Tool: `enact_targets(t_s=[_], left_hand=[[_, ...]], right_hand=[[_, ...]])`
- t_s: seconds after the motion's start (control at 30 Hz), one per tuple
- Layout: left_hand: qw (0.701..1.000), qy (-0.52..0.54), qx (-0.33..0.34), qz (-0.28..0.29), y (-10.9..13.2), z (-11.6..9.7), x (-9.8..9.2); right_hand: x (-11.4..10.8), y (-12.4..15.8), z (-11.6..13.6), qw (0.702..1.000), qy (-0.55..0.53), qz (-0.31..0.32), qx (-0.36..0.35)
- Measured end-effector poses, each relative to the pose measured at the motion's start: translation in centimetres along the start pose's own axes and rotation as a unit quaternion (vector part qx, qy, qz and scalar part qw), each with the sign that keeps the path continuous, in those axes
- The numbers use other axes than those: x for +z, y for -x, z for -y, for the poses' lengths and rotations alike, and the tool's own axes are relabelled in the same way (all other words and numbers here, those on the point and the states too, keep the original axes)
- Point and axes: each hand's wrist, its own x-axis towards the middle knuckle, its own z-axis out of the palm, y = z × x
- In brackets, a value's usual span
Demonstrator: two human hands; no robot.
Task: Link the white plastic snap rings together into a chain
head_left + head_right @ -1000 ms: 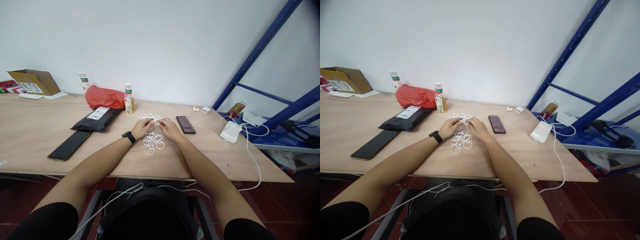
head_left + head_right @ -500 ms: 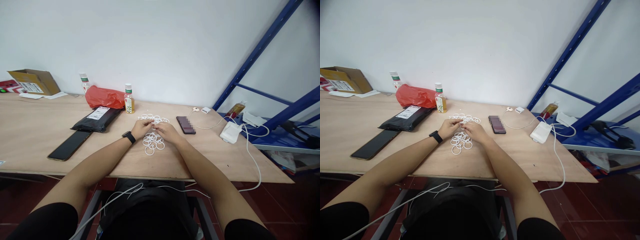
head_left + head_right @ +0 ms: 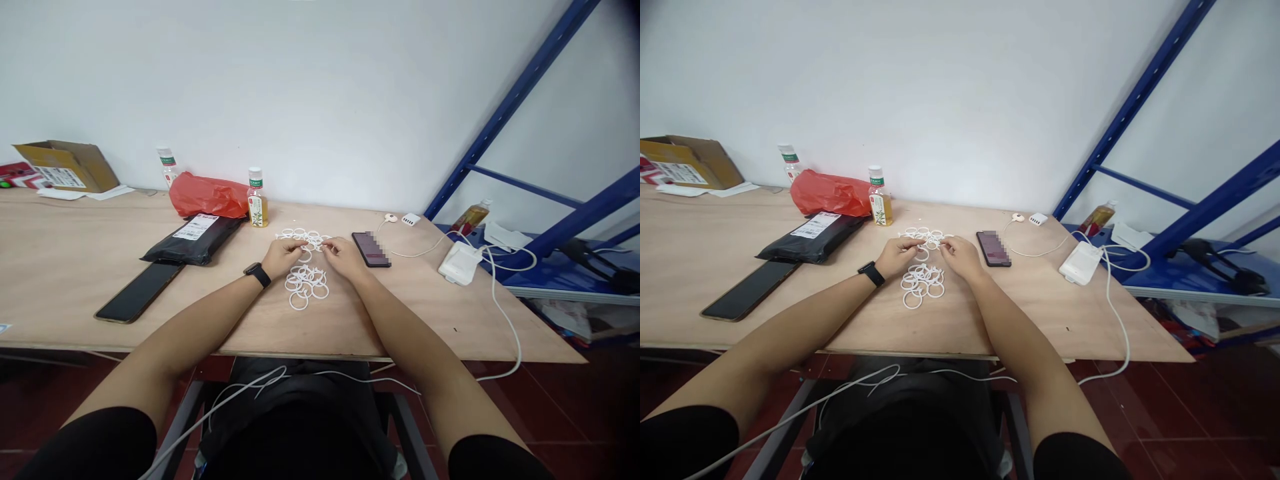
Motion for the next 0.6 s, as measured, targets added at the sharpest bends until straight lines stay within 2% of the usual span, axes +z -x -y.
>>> enact_targets(t_s=[0.13, 0.3, 0.5, 0.6], left_hand=[[1.000, -0.005, -0.012, 0.004, -0.1, 0.0, 0.1], [0.999, -0.040, 0.013, 0.009, -0.1, -0.4, 0.0], [0.998, -0.052, 0.032, 0.028, -0.3, -0.3, -0.4], [0.998, -0.038, 0.025, 0.041, -0.2, 0.1, -0.3]], right_hand=[[0.2, -0.3, -1.2, 0.997, 0.047, 0.032, 0.047], [0.6, -0.2, -1.6, 0.992, 0.072, 0.097, 0.038], [0.8, -0.2, -1.7, 0.992, 0.077, 0.098, 0.035], [0.8, -0.2, -1.7, 0.990, 0.090, 0.090, 0.054]])
